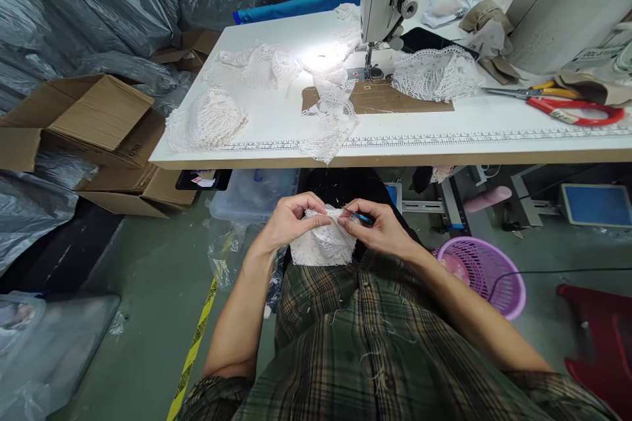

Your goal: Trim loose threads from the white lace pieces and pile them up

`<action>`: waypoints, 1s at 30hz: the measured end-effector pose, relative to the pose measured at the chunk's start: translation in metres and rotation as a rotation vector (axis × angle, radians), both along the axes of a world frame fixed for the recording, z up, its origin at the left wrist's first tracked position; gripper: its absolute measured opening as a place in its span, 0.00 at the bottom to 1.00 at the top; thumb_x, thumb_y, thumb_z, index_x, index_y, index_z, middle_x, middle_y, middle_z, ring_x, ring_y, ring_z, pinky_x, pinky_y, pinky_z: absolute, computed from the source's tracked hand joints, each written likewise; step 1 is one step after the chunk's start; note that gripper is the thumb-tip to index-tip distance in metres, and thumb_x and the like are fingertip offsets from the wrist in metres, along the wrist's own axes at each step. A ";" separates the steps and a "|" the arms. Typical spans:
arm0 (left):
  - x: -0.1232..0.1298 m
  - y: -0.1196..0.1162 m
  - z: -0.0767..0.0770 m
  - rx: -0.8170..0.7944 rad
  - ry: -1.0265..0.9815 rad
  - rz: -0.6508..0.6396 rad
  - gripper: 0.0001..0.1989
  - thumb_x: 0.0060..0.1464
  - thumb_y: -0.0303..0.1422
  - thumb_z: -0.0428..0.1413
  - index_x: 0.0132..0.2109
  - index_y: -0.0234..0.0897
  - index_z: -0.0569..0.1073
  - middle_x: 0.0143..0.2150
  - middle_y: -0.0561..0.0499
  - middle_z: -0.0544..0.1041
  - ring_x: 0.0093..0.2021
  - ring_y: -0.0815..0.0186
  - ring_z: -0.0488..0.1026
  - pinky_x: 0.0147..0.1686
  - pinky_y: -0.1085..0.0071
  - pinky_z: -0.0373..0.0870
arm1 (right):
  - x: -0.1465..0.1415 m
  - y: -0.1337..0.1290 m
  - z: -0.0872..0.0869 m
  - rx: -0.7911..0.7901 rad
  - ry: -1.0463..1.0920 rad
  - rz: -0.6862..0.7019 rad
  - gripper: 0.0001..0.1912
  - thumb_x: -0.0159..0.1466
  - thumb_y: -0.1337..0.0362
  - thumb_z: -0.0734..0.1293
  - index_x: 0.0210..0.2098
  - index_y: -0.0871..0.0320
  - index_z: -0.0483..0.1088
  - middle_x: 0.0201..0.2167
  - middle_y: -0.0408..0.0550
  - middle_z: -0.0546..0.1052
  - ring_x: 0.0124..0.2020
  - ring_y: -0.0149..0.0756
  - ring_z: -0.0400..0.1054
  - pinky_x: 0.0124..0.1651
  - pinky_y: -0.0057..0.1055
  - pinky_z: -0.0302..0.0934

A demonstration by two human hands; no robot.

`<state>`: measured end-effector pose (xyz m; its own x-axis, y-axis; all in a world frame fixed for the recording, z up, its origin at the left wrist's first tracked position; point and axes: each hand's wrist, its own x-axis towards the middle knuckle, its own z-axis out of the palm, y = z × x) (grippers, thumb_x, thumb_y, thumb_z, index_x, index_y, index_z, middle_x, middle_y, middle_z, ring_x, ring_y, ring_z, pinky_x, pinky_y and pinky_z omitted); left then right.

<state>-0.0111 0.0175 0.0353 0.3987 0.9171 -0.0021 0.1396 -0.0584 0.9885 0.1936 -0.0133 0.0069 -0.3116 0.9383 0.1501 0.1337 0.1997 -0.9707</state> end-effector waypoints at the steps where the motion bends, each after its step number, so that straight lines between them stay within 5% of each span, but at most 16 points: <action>1: -0.001 0.000 0.000 0.000 -0.003 -0.002 0.11 0.43 0.34 0.68 0.29 0.33 0.76 0.31 0.49 0.75 0.30 0.69 0.69 0.29 0.73 0.65 | 0.000 0.000 -0.001 0.011 -0.008 0.002 0.09 0.61 0.58 0.67 0.33 0.58 0.71 0.28 0.44 0.73 0.30 0.33 0.64 0.34 0.30 0.58; 6: -0.003 0.000 0.000 0.011 -0.002 -0.006 0.09 0.46 0.33 0.67 0.29 0.33 0.77 0.31 0.49 0.75 0.31 0.69 0.70 0.30 0.72 0.66 | -0.002 0.002 -0.004 0.092 -0.047 0.011 0.08 0.59 0.60 0.70 0.33 0.58 0.71 0.31 0.46 0.74 0.33 0.34 0.66 0.39 0.32 0.59; 18: -0.006 -0.002 -0.003 0.058 -0.036 -0.042 0.07 0.47 0.33 0.66 0.29 0.35 0.79 0.34 0.46 0.77 0.39 0.63 0.75 0.42 0.65 0.72 | -0.003 0.002 -0.004 0.020 -0.019 -0.099 0.06 0.59 0.63 0.65 0.27 0.57 0.69 0.23 0.43 0.70 0.26 0.32 0.61 0.28 0.28 0.56; 22: -0.004 -0.003 -0.001 0.025 -0.061 0.000 0.10 0.46 0.35 0.67 0.29 0.33 0.75 0.34 0.46 0.77 0.37 0.63 0.75 0.38 0.66 0.74 | -0.003 0.003 -0.002 0.037 -0.040 -0.111 0.04 0.58 0.64 0.66 0.27 0.56 0.68 0.23 0.42 0.70 0.26 0.31 0.61 0.28 0.28 0.56; 30: -0.001 -0.005 0.002 0.048 -0.122 0.053 0.23 0.45 0.31 0.68 0.45 0.34 0.67 0.35 0.48 0.77 0.34 0.69 0.75 0.34 0.75 0.72 | -0.001 0.004 -0.002 0.076 -0.061 -0.111 0.05 0.59 0.63 0.65 0.28 0.56 0.68 0.23 0.42 0.70 0.25 0.31 0.60 0.28 0.28 0.55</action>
